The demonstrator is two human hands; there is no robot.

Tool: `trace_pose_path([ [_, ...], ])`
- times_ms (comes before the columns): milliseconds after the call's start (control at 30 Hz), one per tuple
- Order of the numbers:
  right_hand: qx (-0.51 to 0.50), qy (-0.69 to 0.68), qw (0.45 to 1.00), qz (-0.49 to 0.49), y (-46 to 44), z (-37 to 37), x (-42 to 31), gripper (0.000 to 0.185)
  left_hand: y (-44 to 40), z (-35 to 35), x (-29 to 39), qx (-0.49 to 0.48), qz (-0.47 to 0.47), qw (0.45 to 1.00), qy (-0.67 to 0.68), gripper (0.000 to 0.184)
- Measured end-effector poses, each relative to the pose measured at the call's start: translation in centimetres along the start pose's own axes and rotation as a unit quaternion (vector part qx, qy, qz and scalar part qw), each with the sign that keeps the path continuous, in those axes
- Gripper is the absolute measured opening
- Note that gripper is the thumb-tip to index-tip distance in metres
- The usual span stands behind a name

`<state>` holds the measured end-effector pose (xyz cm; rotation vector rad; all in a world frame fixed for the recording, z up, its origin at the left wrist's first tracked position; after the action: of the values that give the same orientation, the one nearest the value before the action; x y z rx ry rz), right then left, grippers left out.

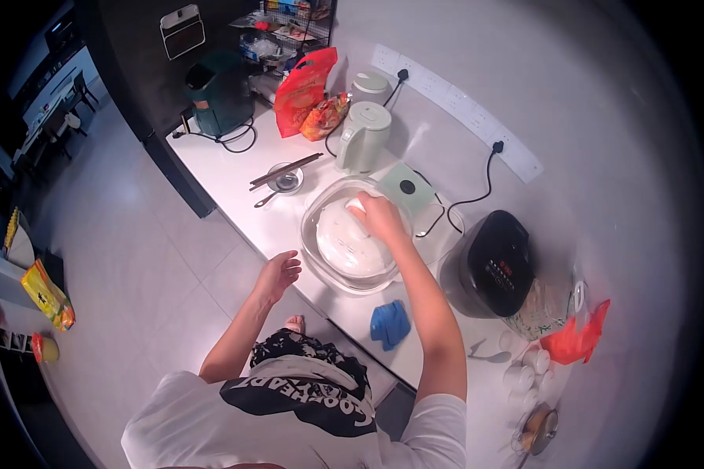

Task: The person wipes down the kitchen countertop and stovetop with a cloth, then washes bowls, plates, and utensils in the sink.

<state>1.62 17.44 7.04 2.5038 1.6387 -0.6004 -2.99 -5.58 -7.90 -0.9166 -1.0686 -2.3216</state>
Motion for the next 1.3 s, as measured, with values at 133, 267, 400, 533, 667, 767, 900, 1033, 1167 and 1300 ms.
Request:
trace_pose_path([
  [133,-0.016,0.016,1.0,0.009,-0.1,1.6,0.6,0.03,-1.1,-0.5,0.5,0.018,0.021,0.999,-0.023,0.031],
  [267,-0.021,0.037,0.999,0.006,0.5,1.6,0.2,0.03,-2.7,-0.4,0.5,0.018,0.035,0.999,-0.032,0.029],
  [400,-0.026,0.04,0.999,0.006,0.4,1.7,-0.2,0.029,-4.1,-0.2,0.6,0.028,0.042,0.998,-0.038,0.027],
  [533,-0.025,0.019,0.999,0.011,0.3,2.0,0.0,0.029,-5.4,-0.5,0.8,0.038,0.046,0.998,-0.035,0.026],
  [667,-0.029,0.017,0.999,0.016,0.1,2.6,0.4,0.03,-7.1,-0.6,0.9,0.035,0.055,0.996,-0.054,0.026],
  [767,-0.015,0.005,1.0,0.016,0.3,2.3,0.3,0.03,-8.8,-0.6,0.9,0.017,0.072,0.992,-0.099,0.035],
  [900,-0.003,-0.007,0.998,0.06,1.0,1.4,0.5,0.035,-12.2,1.0,0.7,-0.021,0.092,0.99,-0.1,0.042],
  [1033,0.229,-0.065,0.949,0.207,7.8,0.2,4.8,0.053,-14.9,2.8,2.1,-0.06,0.093,0.99,-0.09,0.043],
  [1167,0.339,-0.357,0.739,0.46,17.7,10.0,12.3,0.052,-15.4,3.8,3.0,-0.036,0.079,0.99,-0.113,0.034],
  [1300,0.389,-0.513,0.634,0.429,17.4,10.7,10.0,0.052,-14.8,4.7,3.9,-0.012,0.109,0.988,-0.108,0.023],
])
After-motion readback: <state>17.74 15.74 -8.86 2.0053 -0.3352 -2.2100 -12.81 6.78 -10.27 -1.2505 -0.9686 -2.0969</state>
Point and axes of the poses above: each hand's wrist, its own y-axis away from the middle knuckle, its own z-axis out of the palm, x = y × z, the point moved 7 cm from there along -y, towards the middle knuckle, and after that the axes turned 5 degrees about z, right-handed, at the moved point
